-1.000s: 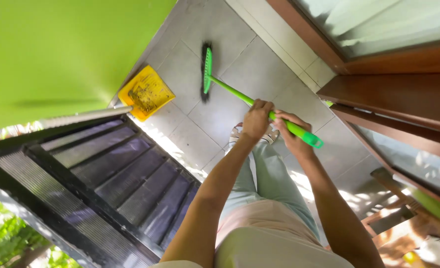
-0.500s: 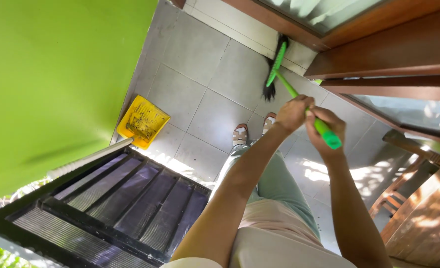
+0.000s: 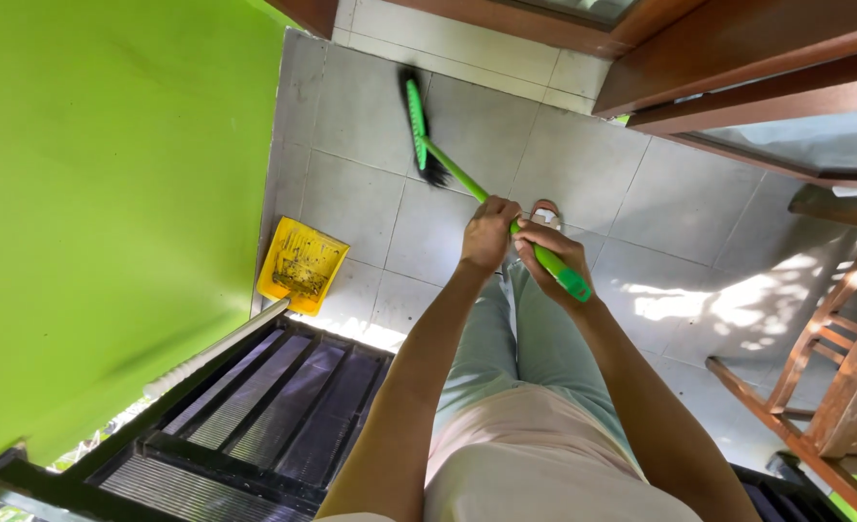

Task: Sweeping the floor with a broom and collecting dirt into a dustpan.

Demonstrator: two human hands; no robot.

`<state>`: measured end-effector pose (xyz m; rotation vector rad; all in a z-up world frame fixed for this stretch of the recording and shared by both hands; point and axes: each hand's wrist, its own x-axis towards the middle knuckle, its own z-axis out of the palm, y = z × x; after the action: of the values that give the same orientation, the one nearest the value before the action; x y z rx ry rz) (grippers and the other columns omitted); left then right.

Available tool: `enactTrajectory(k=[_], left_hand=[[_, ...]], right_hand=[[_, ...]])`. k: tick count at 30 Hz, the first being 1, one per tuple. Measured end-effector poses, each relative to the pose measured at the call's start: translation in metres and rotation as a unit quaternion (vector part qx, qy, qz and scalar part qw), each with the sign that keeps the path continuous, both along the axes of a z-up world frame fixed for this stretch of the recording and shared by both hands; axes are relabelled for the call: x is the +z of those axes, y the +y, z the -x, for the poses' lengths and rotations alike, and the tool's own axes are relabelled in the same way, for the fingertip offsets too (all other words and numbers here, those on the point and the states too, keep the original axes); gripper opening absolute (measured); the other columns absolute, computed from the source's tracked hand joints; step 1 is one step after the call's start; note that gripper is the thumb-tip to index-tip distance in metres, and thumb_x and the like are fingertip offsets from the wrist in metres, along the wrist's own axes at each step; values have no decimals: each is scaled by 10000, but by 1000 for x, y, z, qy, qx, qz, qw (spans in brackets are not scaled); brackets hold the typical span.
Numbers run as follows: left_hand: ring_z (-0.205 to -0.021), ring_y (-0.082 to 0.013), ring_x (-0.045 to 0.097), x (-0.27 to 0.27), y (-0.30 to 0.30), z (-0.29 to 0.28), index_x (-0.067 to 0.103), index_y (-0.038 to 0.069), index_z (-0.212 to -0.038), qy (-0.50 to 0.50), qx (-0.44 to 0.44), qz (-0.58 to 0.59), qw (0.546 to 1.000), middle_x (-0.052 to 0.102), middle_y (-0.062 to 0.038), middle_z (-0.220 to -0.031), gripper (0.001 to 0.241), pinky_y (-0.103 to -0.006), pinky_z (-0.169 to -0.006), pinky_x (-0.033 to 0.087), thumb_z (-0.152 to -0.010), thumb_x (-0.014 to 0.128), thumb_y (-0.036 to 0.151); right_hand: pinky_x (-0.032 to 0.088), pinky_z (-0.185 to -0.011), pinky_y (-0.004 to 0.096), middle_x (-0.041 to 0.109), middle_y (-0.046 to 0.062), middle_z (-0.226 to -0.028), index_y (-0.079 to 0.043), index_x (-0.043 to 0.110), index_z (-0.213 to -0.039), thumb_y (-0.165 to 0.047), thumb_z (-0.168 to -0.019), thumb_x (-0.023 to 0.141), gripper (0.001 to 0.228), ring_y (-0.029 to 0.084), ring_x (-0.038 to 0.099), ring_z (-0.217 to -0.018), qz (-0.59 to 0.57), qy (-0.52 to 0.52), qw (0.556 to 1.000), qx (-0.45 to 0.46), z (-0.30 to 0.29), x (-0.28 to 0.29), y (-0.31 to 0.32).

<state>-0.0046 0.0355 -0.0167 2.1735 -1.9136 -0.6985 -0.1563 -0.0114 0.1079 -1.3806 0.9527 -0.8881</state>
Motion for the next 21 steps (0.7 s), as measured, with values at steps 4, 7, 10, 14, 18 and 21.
enactTrajectory(k=[4, 7, 10, 14, 18, 21], left_hand=[[-1200, -345, 678, -25, -1, 37, 690, 272, -1149, 28, 11, 7, 1000, 650, -47, -1106, 320, -458, -912, 637, -894, 694, 80], [-1248, -303, 671, 30, -34, 84, 681, 305, -1141, 66, 3, 12, 998, 653, 9, -1135, 321, -425, -937, 642, -901, 711, 93], [-1157, -289, 714, 82, -55, 122, 679, 246, -1081, 139, -14, 46, 989, 662, -19, -1091, 291, -425, -909, 647, -909, 709, 13], [-1020, -212, 701, 58, -62, 146, 637, 191, -1004, 218, -21, 126, 968, 651, 12, -1033, 283, -346, -816, 616, -833, 714, -21], [-1054, -195, 748, 5, -47, 132, 613, 241, -1041, 114, -85, 58, 988, 665, 39, -1089, 392, -329, -816, 663, -770, 767, 4], [-987, -130, 740, 17, -37, 114, 583, 274, -927, 77, -97, 90, 988, 619, 114, -967, 373, -261, -781, 640, -739, 790, 28]], right_hand=[[557, -916, 450, 765, 242, -1063, 17, 772, -972, -6, -942, 727, 59, 372, 733, -1056, 5, 19, 999, -47, 33, -3, -7], [573, -902, 479, 760, 244, -1006, 20, 761, -950, 9, -958, 738, 27, 400, 747, -989, 43, 70, 995, -58, 75, 35, -27], [555, -975, 466, 749, 243, -1045, 51, 749, -972, -67, -1001, 703, 130, 396, 738, -1050, 52, 67, 995, -60, 105, 68, -26], [574, -781, 422, 737, 269, -1077, 103, 732, -1030, -21, -1049, 644, 153, 388, 706, -910, 91, 177, 977, -82, 113, 64, -22], [581, -802, 511, 743, 244, -997, 15, 757, -981, -71, -1005, 673, 123, 474, 721, -976, 131, 179, 972, -81, 98, 13, -6], [580, -816, 495, 750, 224, -991, 12, 749, -971, -101, -1027, 630, 173, 448, 731, -981, 86, 158, 977, -118, 80, 29, 5]])
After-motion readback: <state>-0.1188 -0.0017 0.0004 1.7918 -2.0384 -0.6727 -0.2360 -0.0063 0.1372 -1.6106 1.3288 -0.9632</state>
